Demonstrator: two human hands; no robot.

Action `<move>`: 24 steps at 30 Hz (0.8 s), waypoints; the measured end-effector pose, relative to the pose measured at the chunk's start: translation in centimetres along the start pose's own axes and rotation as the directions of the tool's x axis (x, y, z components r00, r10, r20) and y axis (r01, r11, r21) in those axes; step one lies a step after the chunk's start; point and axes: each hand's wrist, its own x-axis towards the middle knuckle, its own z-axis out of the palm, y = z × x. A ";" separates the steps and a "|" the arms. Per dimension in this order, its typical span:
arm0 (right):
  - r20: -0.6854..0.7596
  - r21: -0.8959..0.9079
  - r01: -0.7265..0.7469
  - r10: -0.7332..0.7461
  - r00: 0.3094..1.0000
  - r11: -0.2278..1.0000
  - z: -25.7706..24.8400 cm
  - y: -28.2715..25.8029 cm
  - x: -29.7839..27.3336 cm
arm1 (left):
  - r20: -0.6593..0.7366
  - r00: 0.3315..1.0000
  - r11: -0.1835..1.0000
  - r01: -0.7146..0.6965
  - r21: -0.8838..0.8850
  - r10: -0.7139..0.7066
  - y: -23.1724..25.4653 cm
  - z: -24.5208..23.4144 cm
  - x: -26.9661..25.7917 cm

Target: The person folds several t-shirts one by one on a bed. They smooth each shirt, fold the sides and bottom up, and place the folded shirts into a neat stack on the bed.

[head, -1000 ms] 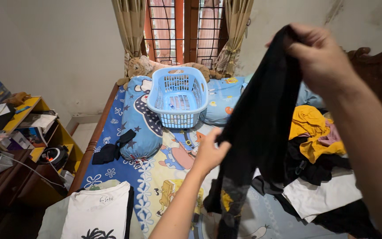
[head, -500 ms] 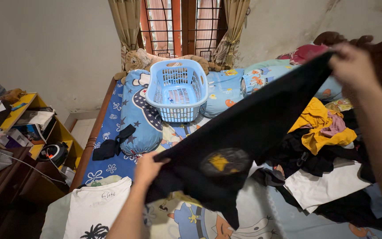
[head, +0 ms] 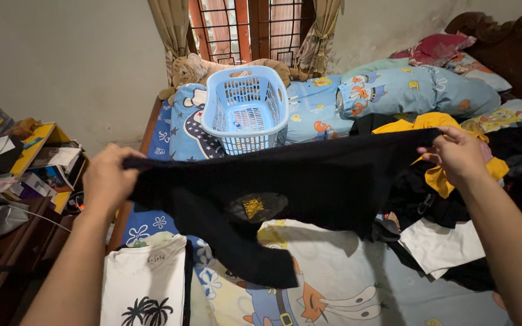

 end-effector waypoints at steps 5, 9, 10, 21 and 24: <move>-0.109 0.203 -0.166 0.191 0.976 0.965 2.5 2.0 -0.3 | -0.069 0.982 0.814 0.106 -0.572 -0.177 1.5 2.7 1.7; -0.147 0.170 -0.308 0.334 0.931 0.936 3.5 5.2 -0.4 | 0.058 0.967 0.845 0.245 -0.474 -0.248 2.9 3.9 0.9; -0.157 0.163 -0.342 0.367 0.917 0.925 3.6 6.2 -0.3 | 0.041 0.971 0.859 0.228 -0.458 -0.236 3.2 4.0 0.7; -0.220 0.486 -0.372 0.523 0.824 0.791 3.6 13.3 0.9 | 0.064 0.983 0.845 0.178 -0.505 -0.169 5.9 4.7 0.4; -0.238 0.402 -0.404 0.519 0.821 0.822 4.0 13.7 0.4 | 0.072 0.977 0.827 0.207 -0.522 -0.199 6.1 4.7 0.5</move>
